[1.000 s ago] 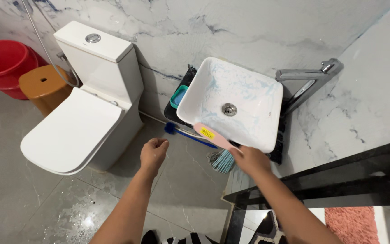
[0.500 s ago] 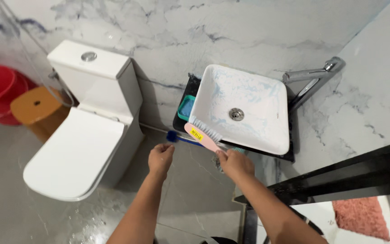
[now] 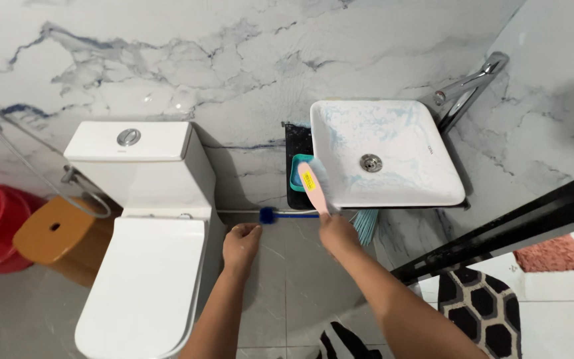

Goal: The person scrubs the basin of a white square sink with a brush and then wipes the faucet and edges with a cloth.

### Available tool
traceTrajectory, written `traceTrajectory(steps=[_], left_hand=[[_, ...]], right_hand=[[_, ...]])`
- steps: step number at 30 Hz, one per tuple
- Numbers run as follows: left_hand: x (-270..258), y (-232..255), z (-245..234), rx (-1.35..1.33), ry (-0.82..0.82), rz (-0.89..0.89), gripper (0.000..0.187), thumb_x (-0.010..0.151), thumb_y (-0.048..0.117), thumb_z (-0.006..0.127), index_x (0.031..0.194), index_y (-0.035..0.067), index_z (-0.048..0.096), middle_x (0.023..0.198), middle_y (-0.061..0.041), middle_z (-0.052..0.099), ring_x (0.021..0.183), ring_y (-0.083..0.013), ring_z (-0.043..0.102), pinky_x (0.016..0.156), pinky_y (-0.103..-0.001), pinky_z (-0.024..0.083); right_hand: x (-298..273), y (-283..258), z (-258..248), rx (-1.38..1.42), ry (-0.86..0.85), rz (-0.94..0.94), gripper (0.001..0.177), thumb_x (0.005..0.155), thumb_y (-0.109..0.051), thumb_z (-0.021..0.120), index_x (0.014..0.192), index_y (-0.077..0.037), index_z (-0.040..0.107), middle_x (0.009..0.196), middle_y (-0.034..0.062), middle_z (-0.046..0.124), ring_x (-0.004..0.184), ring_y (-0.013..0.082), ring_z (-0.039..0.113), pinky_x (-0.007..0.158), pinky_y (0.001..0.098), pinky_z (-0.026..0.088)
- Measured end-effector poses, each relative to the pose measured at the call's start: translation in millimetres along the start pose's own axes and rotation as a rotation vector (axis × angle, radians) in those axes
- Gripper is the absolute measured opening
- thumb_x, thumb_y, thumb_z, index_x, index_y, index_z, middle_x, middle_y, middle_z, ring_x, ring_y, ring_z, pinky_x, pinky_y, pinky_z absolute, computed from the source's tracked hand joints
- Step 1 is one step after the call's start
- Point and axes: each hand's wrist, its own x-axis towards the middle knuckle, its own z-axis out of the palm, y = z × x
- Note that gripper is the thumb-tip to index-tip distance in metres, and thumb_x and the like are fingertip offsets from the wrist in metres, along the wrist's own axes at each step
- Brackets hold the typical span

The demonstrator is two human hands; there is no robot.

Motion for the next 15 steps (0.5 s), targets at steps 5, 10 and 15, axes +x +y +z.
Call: traceTrajectory(steps=[5, 10, 15], left_hand=[[27.1, -17.0, -30.1, 0.155, -0.005, 0.079, 0.035, 0.088, 0.032, 0.070, 0.114, 0.011, 0.078, 0.110, -0.011, 0.078, 0.105, -0.0248, 0.072, 0.094, -0.036, 0.053], [44.6, -43.4, -49.4, 0.144, -0.019, 0.044, 0.035, 0.089, 0.031, 0.069, 0.115, 0.008, 0.078, 0.111, -0.014, 0.078, 0.106, -0.0267, 0.073, 0.095, -0.036, 0.053], [55.6, -44.2, -49.7, 0.078, -0.043, 0.027, 0.034, 0.089, 0.029, 0.070, 0.114, 0.007, 0.078, 0.109, -0.014, 0.079, 0.104, -0.0254, 0.074, 0.094, -0.036, 0.054]], right_hand=[[78.9, -68.3, 8.7, 0.396, -0.029, 0.138, 0.051, 0.104, -0.046, 0.039, 0.103, -0.002, 0.065, 0.076, 0.0177, 0.066, 0.056, 0.0290, 0.062, 0.055, 0.0507, 0.052], [92.6, -55.3, 6.1, 0.636, -0.190, 0.219, 0.045, 0.103, -0.046, 0.041, 0.094, -0.003, 0.051, 0.063, 0.0104, 0.048, 0.045, 0.0246, 0.045, 0.039, 0.0433, 0.038], [33.0, -6.4, -8.4, 0.547, -0.234, 0.294, 0.051, 0.102, -0.054, 0.044, 0.088, -0.006, 0.054, 0.059, 0.0074, 0.047, 0.040, 0.0217, 0.044, 0.035, 0.0404, 0.035]])
